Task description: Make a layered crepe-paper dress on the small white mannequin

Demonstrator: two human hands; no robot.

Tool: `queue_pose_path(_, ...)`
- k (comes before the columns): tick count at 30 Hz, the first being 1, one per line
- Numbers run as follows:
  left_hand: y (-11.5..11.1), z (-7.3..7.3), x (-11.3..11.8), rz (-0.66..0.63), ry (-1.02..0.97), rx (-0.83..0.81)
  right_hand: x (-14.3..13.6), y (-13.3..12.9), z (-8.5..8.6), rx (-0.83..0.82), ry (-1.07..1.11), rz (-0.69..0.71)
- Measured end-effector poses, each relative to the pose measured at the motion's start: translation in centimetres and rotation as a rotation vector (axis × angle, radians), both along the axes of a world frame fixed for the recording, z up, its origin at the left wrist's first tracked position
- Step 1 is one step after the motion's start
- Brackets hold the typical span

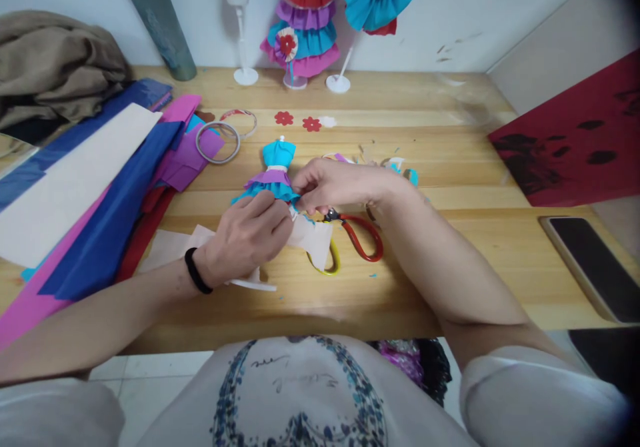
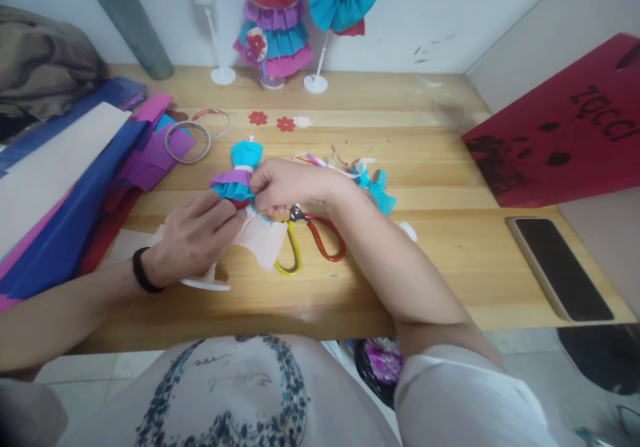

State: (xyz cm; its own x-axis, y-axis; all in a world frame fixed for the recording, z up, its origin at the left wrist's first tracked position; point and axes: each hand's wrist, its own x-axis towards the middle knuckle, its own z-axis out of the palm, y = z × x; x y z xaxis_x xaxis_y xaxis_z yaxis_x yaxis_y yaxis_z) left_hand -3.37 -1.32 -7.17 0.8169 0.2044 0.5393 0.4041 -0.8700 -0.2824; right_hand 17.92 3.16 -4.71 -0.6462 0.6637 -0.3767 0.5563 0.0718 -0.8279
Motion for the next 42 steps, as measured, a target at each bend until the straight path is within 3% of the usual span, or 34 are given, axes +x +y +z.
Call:
queue_pose_path(6,0.2,-0.1,-0.2,-0.012,0.001,-0.023,0.3,0.3,-0.7,-0.106,0.144,-0.038)
queue_pose_path(16,0.3,0.0,-0.2,-0.040,0.011,-0.080,0.5,0.6,-0.6,-0.087,0.144,-0.047)
queue_pose_path(22,0.2,0.0,-0.1,-0.028,-0.003,-0.063,0.8,0.7,-0.2,-0.042,0.042,-0.075)
queue_pose_path(29,0.2,0.0,0.0,-0.035,-0.002,-0.065,0.8,0.1,0.4,-0.014,-0.009,-0.009)
queue_pose_path(42,0.1,-0.1,-0.3,-0.015,0.034,-0.082,0.8,0.1,0.5,0.171,-0.210,-0.006)
